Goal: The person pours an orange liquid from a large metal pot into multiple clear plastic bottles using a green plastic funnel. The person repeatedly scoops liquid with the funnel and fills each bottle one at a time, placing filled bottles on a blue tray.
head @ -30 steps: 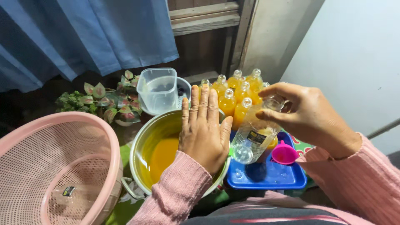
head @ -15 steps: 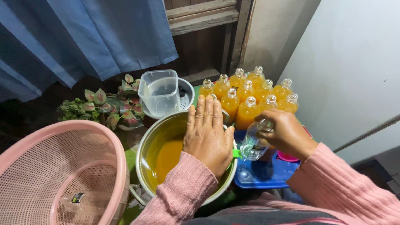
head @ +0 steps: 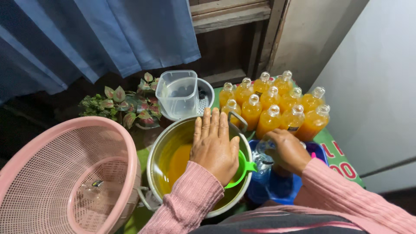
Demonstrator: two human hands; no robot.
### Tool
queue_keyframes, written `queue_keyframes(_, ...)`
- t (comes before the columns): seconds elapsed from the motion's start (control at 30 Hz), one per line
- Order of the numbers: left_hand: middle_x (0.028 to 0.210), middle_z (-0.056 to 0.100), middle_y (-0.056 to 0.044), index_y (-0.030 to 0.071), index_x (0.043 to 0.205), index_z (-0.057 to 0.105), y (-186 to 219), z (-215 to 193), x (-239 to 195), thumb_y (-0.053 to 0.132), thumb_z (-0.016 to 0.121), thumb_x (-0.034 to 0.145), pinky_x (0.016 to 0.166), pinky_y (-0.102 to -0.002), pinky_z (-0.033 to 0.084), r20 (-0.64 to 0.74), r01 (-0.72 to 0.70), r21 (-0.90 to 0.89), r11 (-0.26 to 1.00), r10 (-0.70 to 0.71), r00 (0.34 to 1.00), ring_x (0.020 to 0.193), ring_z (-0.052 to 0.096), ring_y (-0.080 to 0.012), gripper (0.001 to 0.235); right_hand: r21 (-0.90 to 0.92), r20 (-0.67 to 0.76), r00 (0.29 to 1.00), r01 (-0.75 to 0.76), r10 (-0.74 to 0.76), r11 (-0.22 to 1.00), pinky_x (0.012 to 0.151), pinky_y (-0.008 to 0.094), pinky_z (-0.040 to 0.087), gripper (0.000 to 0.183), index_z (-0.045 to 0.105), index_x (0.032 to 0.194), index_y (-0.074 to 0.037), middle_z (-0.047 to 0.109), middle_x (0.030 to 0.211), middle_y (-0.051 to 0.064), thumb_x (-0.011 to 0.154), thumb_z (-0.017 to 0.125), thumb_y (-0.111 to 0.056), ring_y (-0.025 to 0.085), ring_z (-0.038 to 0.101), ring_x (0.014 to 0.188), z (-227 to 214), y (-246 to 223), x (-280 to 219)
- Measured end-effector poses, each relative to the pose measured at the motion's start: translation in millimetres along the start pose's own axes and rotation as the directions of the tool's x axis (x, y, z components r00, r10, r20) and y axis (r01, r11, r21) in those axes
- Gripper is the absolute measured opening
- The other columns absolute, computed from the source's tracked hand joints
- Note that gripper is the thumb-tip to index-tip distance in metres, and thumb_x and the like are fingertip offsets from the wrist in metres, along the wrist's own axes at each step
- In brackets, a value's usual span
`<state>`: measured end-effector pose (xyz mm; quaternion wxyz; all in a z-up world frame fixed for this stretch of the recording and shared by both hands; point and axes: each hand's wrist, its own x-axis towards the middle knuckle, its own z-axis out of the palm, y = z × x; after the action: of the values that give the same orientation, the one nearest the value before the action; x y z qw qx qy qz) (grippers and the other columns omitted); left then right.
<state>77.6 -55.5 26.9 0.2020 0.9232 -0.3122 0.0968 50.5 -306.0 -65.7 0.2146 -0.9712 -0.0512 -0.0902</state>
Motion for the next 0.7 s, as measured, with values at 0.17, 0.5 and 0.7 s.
queue_keyframes(0.17,0.160,0.023,-0.030,-0.012,0.150,0.027,16,8,9,0.035,0.043,0.100,0.122,-0.050,0.002,0.038,0.077,0.028,0.997,-0.078,0.996,0.153,0.009,-0.0409,0.070,-0.019,0.040,0.999,0.031,-0.030,0.999,0.086,0.045,0.052,0.042,0.070,0.106,-0.007,0.068,0.100,0.014,0.067,0.083,-0.013,0.036,0.064,0.101,13,16,11)
queue_keyframes(0.5,0.161,0.022,-0.030,-0.012,0.151,0.028,24,10,8,0.034,0.045,0.099,0.123,-0.049,0.004,-0.077,0.185,0.088,0.979,-0.179,0.981,0.153,0.011,-0.0400,0.071,-0.149,0.073,0.993,0.103,-0.093,0.983,0.108,0.062,0.028,0.092,0.044,0.150,-0.014,0.040,0.153,0.021,0.070,0.085,-0.034,0.041,0.036,0.138,-21,-13,23)
queue_keyframes(0.7,0.161,0.027,-0.030,-0.012,0.150,0.032,23,-2,-11,0.031,0.050,0.099,0.124,-0.051,0.009,-0.254,0.225,0.152,0.962,-0.182,0.950,0.153,0.017,-0.0422,0.070,-0.082,-0.341,0.858,0.380,-0.384,0.921,0.121,0.067,0.009,0.088,0.032,0.156,-0.005,0.024,0.165,0.025,0.088,0.075,-0.041,0.043,0.018,0.155,-58,-84,25)
